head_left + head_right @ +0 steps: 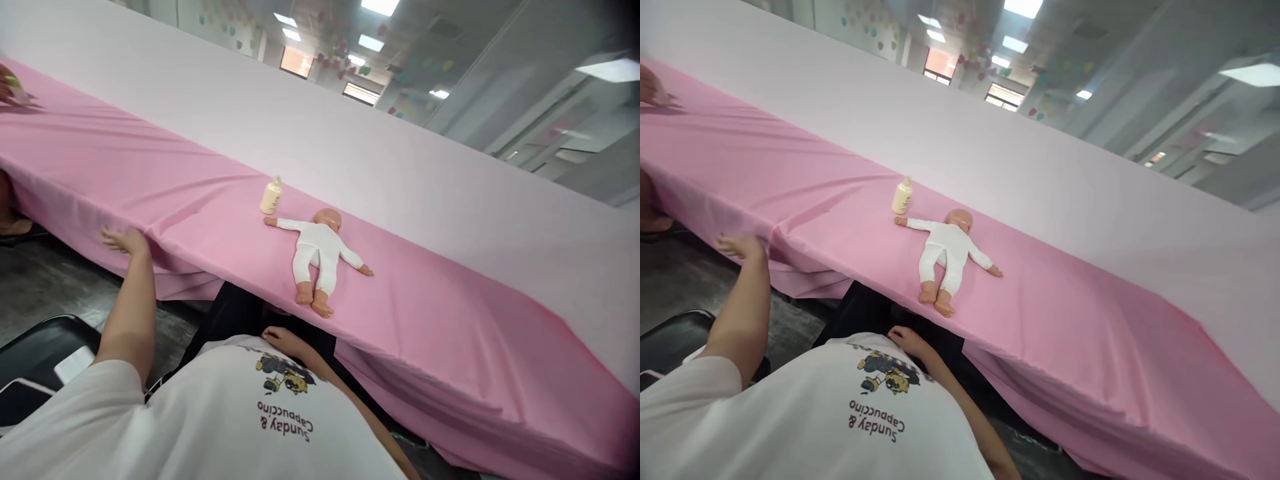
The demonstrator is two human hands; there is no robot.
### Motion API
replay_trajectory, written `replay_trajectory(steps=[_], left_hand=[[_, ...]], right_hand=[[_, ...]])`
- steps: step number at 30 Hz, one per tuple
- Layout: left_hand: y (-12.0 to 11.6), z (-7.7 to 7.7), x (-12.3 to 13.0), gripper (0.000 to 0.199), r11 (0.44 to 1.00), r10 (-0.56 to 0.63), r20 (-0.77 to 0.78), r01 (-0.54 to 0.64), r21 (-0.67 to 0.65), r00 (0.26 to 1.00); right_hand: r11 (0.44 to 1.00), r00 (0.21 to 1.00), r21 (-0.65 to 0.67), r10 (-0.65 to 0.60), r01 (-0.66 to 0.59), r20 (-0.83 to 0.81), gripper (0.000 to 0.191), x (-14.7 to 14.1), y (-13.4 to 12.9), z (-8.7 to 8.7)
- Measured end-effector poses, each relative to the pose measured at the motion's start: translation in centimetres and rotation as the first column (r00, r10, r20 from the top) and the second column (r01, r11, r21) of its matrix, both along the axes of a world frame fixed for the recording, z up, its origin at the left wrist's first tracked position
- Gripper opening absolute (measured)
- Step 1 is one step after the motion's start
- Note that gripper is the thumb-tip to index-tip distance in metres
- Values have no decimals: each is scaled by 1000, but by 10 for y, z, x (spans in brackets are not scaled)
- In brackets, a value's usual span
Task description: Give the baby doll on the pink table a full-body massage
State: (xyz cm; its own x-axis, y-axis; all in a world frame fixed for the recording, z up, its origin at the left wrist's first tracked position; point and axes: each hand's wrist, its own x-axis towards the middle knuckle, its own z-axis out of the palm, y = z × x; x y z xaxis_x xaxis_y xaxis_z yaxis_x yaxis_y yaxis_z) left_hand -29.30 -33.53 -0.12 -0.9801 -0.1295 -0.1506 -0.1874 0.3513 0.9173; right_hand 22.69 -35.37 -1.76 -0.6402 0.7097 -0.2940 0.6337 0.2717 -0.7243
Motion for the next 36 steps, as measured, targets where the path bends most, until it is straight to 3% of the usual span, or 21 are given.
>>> replay_trajectory(steps=[2,4,6,8,11,13,17,21,25,28,30,32,36], left_hand=[[43,21,32,71,992,-108,-170,117,44,980],[77,42,67,71,971,-194,-360,231,64,913],[102,63,100,71,917,-241,-568,377,133,787],[123,84,128,70,855,-265,-711,499,139,651],[153,108,160,66,753,-330,-812,653,81,482],[174,119,177,61,679,-397,-829,734,24,394],[222,132,212,45,535,-507,-827,841,-81,243],[279,145,247,32,453,-545,-827,878,-152,137],[340,162,264,25,448,-580,-809,867,-218,97],[374,163,259,31,492,-651,-739,838,-237,173],[387,155,253,33,509,-734,-630,820,-263,254],[393,145,247,37,453,-814,-521,842,-293,256],[391,145,243,41,524,-776,-537,812,-258,330]], right_hand=[[992,994,-57,112,-112,-3,22,1,10,2],[962,963,-52,267,-268,-36,25,0,19,16],[919,916,17,393,-393,-81,28,1,27,41],[904,892,110,426,-413,-152,29,6,35,69],[915,886,248,379,-317,-266,28,23,54,101],[927,905,335,280,-169,-319,27,38,74,112],[897,908,421,56,137,-415,29,68,125,115],[865,923,441,-58,237,-381,34,85,181,104],[844,958,483,-116,234,-261,42,81,234,81],[841,982,508,-135,185,-134,50,71,258,69],[850,995,516,-83,104,-64,52,66,263,65],[850,999,524,-39,50,-31,51,65,262,64],[863,996,500,-34,72,-85,44,68,264,71]])
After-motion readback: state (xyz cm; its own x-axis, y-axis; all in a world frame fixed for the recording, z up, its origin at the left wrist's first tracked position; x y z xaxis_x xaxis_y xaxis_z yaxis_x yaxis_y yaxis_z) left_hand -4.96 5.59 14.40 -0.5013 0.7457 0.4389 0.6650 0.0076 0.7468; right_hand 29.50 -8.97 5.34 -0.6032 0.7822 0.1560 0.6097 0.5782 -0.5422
